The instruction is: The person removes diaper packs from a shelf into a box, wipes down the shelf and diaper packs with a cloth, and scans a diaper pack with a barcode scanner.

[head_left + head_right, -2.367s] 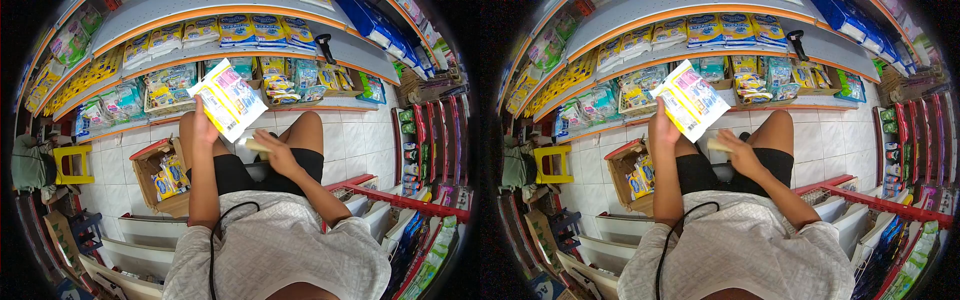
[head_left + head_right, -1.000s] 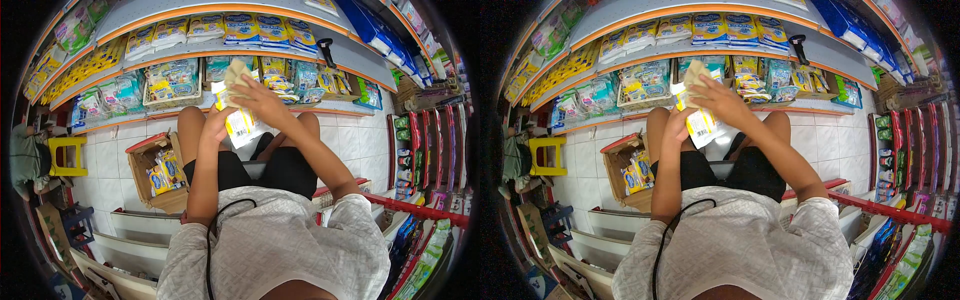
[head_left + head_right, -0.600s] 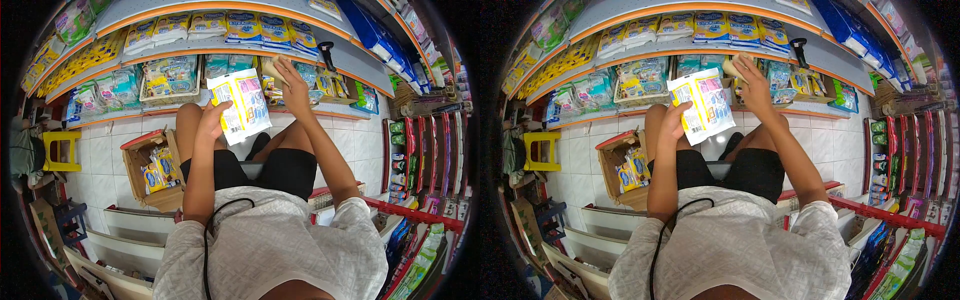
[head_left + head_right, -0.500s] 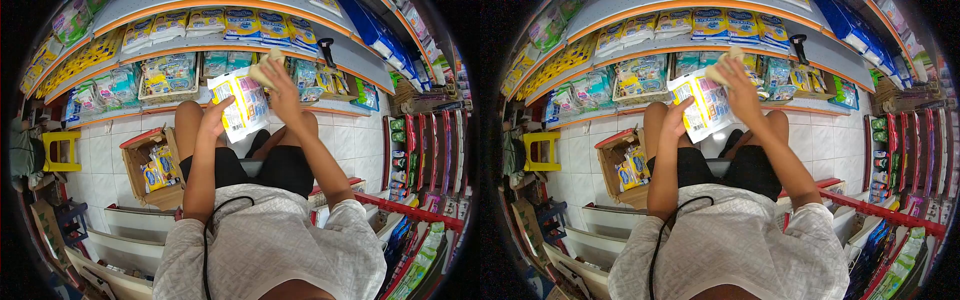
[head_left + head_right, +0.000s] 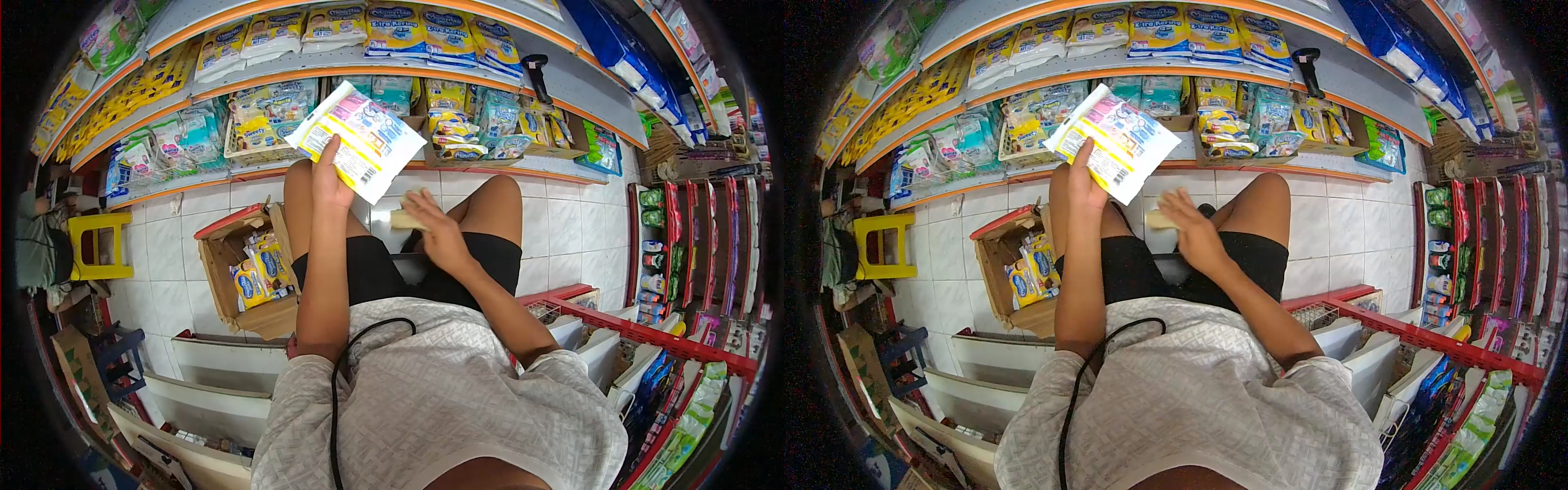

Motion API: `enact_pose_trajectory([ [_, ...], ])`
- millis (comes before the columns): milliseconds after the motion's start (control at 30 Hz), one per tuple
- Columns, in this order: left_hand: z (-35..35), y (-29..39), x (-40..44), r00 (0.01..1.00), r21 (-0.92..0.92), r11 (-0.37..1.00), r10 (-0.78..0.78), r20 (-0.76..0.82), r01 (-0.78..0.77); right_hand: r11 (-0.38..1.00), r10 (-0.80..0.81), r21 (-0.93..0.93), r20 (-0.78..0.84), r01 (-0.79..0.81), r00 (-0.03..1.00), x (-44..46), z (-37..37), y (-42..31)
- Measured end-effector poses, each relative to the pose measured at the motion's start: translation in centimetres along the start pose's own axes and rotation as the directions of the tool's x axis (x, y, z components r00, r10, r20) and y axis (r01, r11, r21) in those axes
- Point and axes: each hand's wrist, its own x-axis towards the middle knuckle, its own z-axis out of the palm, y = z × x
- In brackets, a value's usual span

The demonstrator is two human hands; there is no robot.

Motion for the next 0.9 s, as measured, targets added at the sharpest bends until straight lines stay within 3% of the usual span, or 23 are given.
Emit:
enact_pose_trajectory([
  [67,0.4,0.3,-0.6,0.999,-0.024,0.999,0.036,0.019,-0.035,0.991,0.088,0.100,-0.045,-0.083,0.995,-0.2,-0.7,0.9],
  [100,0.2,0.2,-0.8,0.999,-0.024,0.999,0.034,0.012,-0.033,0.913,0.304,0.333,-0.172,-0.235,0.937,0.3,-1.3,1.0],
  [133,0.0,0.1,-0.9,0.999,-0.046,0.999,0.021,0.029,-0.020,0.761,0.525,0.562,-0.240,-0.324,0.816,0.9,-1.8,1.0],
  [167,0.0,0.0,-0.9,0.999,-0.066,0.998,0.009,0.052,-0.006,0.759,0.529,0.564,-0.242,-0.326,0.814,1.9,-2.4,0.6],
  [233,0.5,-0.3,-1.2,0.996,-0.064,0.998,0.009,0.093,-0.003,0.842,0.415,0.529,-0.510,-0.106,0.753,4.4,-3.3,-0.8],
  [267,1.0,-0.6,-1.6,0.992,-0.066,0.998,0.013,0.128,-0.004,0.842,0.417,0.530,-0.515,-0.104,0.749,5.0,-3.5,-1.2],
  [333,1.8,-1.0,-2.4,0.990,-0.078,0.997,-0.012,0.141,0.023,0.964,0.182,0.264,-0.551,-0.037,0.815,6.2,-3.1,-2.1],
  [467,3.8,-1.6,-3.9,0.990,-0.130,0.992,0.012,0.139,0.006,0.974,0.177,0.208,-0.430,-0.094,0.885,6.4,-1.7,-4.5],
  [533,4.4,-1.6,-4.4,0.991,-0.134,0.991,0.031,0.127,-0.014,0.985,0.132,0.162,-0.476,-0.061,0.869,6.0,-1.1,-5.5],
  [600,5.1,-1.3,-4.6,0.992,-0.140,0.990,0.047,0.120,-0.030,0.984,0.104,0.174,-0.344,-0.046,0.933,5.0,-0.9,-6.0],
  [667,5.6,-1.0,-4.7,0.993,-0.123,0.990,0.079,0.084,-0.068,0.996,0.037,0.084,-0.338,-0.010,0.941,3.9,-0.9,-6.4],
  [733,4.7,-0.7,-4.3,0.990,-0.136,0.990,0.055,0.128,-0.038,0.958,0.024,0.288,-0.093,0.004,0.995,3.0,-0.8,-6.9],
  [800,4.9,-0.4,-4.6,0.974,-0.159,0.987,0.004,0.228,0.034,0.946,0.032,0.325,-0.097,0.001,0.995,2.9,-1.2,-7.1],
  [900,5.2,-0.5,-4.9,0.979,-0.135,0.991,0.025,0.204,0.003,0.978,0.116,0.210,-0.446,-0.022,0.888,3.7,-2.8,-5.9],
])
